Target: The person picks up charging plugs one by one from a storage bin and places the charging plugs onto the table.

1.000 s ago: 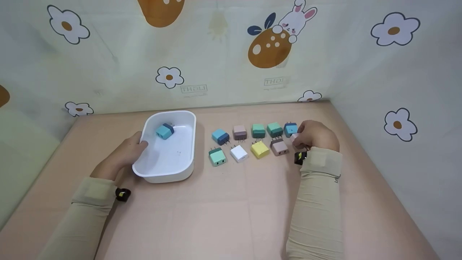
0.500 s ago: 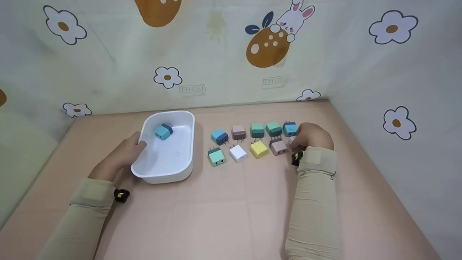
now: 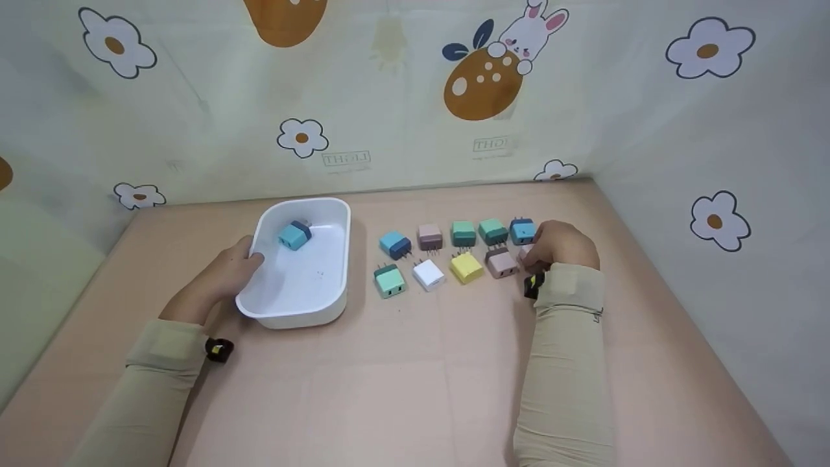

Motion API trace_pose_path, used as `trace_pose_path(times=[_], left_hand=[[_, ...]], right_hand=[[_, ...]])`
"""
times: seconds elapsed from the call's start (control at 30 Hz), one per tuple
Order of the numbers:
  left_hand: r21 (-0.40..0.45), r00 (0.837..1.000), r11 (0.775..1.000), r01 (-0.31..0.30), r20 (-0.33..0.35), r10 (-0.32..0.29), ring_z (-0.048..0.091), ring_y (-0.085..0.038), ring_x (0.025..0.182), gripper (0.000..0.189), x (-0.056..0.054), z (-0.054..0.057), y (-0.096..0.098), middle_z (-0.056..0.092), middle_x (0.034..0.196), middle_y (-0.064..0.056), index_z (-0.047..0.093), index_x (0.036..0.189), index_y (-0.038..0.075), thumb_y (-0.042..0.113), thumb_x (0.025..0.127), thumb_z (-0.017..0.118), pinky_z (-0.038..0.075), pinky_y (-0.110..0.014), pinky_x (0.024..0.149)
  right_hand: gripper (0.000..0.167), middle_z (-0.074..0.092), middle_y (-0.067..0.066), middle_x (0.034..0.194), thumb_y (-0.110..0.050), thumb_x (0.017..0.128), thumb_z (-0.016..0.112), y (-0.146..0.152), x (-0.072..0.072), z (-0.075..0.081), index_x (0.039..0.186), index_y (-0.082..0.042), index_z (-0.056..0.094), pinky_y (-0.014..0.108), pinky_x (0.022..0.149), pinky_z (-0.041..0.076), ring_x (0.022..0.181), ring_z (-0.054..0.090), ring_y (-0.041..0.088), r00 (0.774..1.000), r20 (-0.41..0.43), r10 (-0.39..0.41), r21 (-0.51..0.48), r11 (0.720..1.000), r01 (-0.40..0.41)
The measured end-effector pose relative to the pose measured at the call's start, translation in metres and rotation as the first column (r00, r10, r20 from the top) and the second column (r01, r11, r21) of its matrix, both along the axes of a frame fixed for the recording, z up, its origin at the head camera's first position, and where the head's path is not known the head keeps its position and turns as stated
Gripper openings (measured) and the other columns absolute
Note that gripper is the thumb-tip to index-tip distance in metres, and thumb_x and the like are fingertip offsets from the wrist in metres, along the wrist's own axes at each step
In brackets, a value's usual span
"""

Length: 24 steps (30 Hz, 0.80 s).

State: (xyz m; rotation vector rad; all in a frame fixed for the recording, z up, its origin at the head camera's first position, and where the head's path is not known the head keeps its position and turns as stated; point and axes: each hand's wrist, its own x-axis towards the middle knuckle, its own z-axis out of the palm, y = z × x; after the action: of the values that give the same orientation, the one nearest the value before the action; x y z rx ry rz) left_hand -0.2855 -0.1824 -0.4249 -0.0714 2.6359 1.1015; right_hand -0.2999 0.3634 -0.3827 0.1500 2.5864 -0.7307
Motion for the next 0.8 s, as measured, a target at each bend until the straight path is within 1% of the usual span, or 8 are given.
trace_pose_path(times=[0.23, 0.37, 0.5, 0.7, 0.8], left_hand=[[-0.008, 1.0, 1.0, 0.009, -0.024, -0.009, 0.05, -0.041, 0.143, 0.06, 0.0006, 0.0, 0.0014, 0.036, 0.168, -0.022, 0.018, 0.169, 0.008, 0.028, 0.114, 0.033, 0.038, -0.061, 0.12], [-0.016, 1.0, 1.0, 0.001, -0.017, -0.001, 0.049, -0.041, 0.145, 0.06, -0.0005, -0.0002, 0.0013, 0.035, 0.169, -0.022, 0.017, 0.168, 0.007, 0.029, 0.114, 0.033, 0.038, -0.06, 0.12], [-0.017, 1.0, 1.0, -0.007, -0.006, 0.006, 0.046, -0.041, 0.147, 0.061, -0.0015, 0.0, 0.0014, 0.033, 0.17, -0.022, 0.016, 0.169, 0.007, 0.029, 0.115, 0.032, 0.036, -0.06, 0.121], [-0.014, 1.0, 1.0, -0.006, 0.002, 0.006, 0.046, -0.041, 0.148, 0.061, -0.0019, -0.0005, 0.0011, 0.031, 0.171, -0.021, 0.014, 0.17, 0.008, 0.028, 0.115, 0.032, 0.037, -0.059, 0.121], [-0.014, 1.0, 1.0, -0.004, -0.001, 0.004, 0.045, -0.042, 0.148, 0.061, -0.002, -0.0005, 0.001, 0.031, 0.171, -0.021, 0.014, 0.17, 0.008, 0.028, 0.115, 0.032, 0.036, -0.06, 0.121]], right_hand=[[0.061, 0.066, 0.016, 0.102, -0.028, 0.094, 0.079, 0.001, -0.0003, -0.0002, 0.134, 0.009, 0.055, 0.035, 0.074, 0.053, 0.09, 0.062, 0.028, 1.0, -0.011, 0.013, 0.023, 1.0, -0.013], [0.061, 0.068, 0.018, 0.104, -0.023, 0.095, 0.079, 0.0008, -0.0011, 0.0, 0.137, 0.012, 0.052, 0.035, 0.074, 0.056, 0.088, 0.068, 0.025, 1.0, 0.01, -0.02, -0.021, 1.0, 0.02], [0.063, 0.072, 0.018, 0.102, -0.018, 0.094, 0.08, 0.0005, -0.0015, 0.001, 0.138, 0.015, 0.049, 0.035, 0.075, 0.058, 0.085, 0.073, 0.024, 0.999, 0.025, -0.031, -0.062, 0.998, 0.032], [0.055, 0.075, 0.016, 0.096, -0.017, 0.094, 0.079, 0.0019, -0.0016, 0.0013, 0.13, 0.014, 0.052, 0.036, 0.074, 0.059, 0.082, 0.073, 0.023, 0.999, 0.028, -0.031, -0.061, 0.998, 0.033], [0.05, 0.076, 0.017, 0.098, -0.014, 0.095, 0.077, 0.002, -0.0009, 0.0021, 0.129, 0.014, 0.053, 0.036, 0.074, 0.059, 0.084, 0.074, 0.024, 0.998, 0.026, -0.049, -0.071, 0.996, 0.051]])
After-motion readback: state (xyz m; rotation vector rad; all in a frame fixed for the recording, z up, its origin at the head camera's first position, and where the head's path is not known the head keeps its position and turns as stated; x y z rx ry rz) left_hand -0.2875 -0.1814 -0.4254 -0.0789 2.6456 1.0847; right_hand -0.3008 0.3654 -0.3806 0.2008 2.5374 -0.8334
